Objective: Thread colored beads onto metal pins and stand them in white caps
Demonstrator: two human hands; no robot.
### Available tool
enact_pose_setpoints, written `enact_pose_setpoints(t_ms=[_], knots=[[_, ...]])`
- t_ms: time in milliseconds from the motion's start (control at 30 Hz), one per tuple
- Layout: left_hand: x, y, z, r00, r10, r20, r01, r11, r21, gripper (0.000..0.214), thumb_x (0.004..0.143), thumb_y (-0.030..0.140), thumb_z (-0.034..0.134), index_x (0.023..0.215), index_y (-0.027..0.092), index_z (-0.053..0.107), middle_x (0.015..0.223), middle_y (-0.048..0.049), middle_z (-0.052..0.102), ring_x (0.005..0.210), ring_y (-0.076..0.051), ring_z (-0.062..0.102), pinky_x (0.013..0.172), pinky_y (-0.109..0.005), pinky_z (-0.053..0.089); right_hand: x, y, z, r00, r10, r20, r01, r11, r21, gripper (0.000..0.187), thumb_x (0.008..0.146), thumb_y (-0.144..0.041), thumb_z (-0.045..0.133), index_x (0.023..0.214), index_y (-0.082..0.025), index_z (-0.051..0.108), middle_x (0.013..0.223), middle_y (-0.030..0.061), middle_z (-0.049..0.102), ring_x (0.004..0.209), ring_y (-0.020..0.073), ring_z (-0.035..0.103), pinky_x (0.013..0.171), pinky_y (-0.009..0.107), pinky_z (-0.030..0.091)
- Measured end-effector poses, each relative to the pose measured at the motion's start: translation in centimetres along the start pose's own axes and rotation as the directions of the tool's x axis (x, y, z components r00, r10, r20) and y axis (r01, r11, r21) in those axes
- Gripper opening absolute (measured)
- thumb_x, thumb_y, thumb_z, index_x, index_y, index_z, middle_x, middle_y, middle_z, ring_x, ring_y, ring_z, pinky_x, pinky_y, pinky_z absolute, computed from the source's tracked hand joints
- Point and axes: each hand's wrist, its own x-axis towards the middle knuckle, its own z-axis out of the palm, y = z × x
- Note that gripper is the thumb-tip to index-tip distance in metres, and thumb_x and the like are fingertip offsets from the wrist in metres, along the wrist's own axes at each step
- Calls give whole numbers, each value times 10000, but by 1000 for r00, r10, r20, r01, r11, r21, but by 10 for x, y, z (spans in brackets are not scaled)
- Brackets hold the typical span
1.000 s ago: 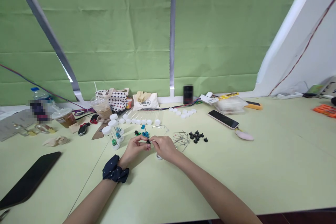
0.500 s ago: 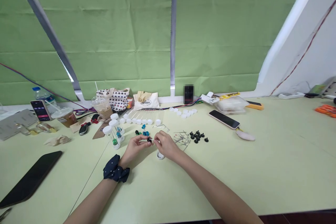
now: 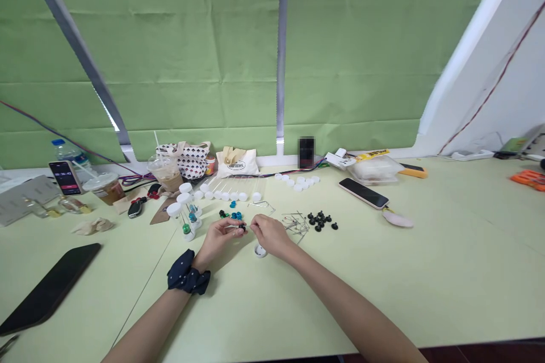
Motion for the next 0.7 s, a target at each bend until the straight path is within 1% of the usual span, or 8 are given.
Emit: enact_pose_setpoints(t_ms=[67,167,267,367,433,533,600,700], knots=[[-1,1,0,1000,-5,7,5,1000,10,267,610,243,774,817,124,653,897,-88,692,766,-206,675,742,-337,520,0,-1,2,1000,28,-2,-27,999,45,137,871,-214,424,794,-196,536,754,1,591,640,120,500,577,223,312],[-1,1,0,1000,-12,19,12,1000,29,264,624,239,766,827,127,641,871,-79,694,766,-205,678,710,-311,515,1,1,8,998,66,-6,-64,981,181,129,861,-253,433,791,-194,524,686,-16,566,566,108,460,542,217,308],[-2,2,1,999,-24,43,21,998,56,254,647,241,751,837,129,624,787,-66,699,746,-202,680,678,-289,508,3,6,14,992,128,-17,-111,913,392,172,831,-322,487,737,-183,520,615,-25,535,536,103,452,533,217,330],[-4,4,2,998,-40,53,36,996,78,260,638,250,757,819,130,615,735,-57,697,696,-198,680,656,-293,513,6,9,17,980,199,23,-169,764,623,263,757,-405,586,660,-167,528,568,-16,544,513,103,466,515,222,350],[-4,5,3,998,-46,44,43,997,71,269,616,251,771,795,132,610,720,-48,693,666,-199,680,636,-296,519,7,8,16,970,235,67,-208,652,729,293,703,-434,643,659,-153,572,580,0,581,475,90,443,483,221,339],[-4,5,4,998,-58,38,56,997,49,278,598,244,781,779,135,600,709,-39,693,640,-195,679,624,-302,530,7,6,17,951,292,97,-243,518,820,301,650,-427,698,712,-137,648,613,14,612,444,70,399,448,219,303],[-4,4,5,997,-65,45,63,997,40,280,591,236,785,770,134,594,713,-37,697,629,-186,677,631,-307,536,6,3,18,942,320,105,-246,441,863,301,632,-414,718,721,-131,668,619,14,613,438,59,377,440,218,282],[-3,1,5,996,-75,53,74,997,29,283,582,229,791,752,134,585,688,-30,696,618,-180,675,632,-308,540,6,1,22,923,362,130,-257,330,908,309,593,-412,748,649,-128,639,570,1,587,423,48,343,421,214,243]])
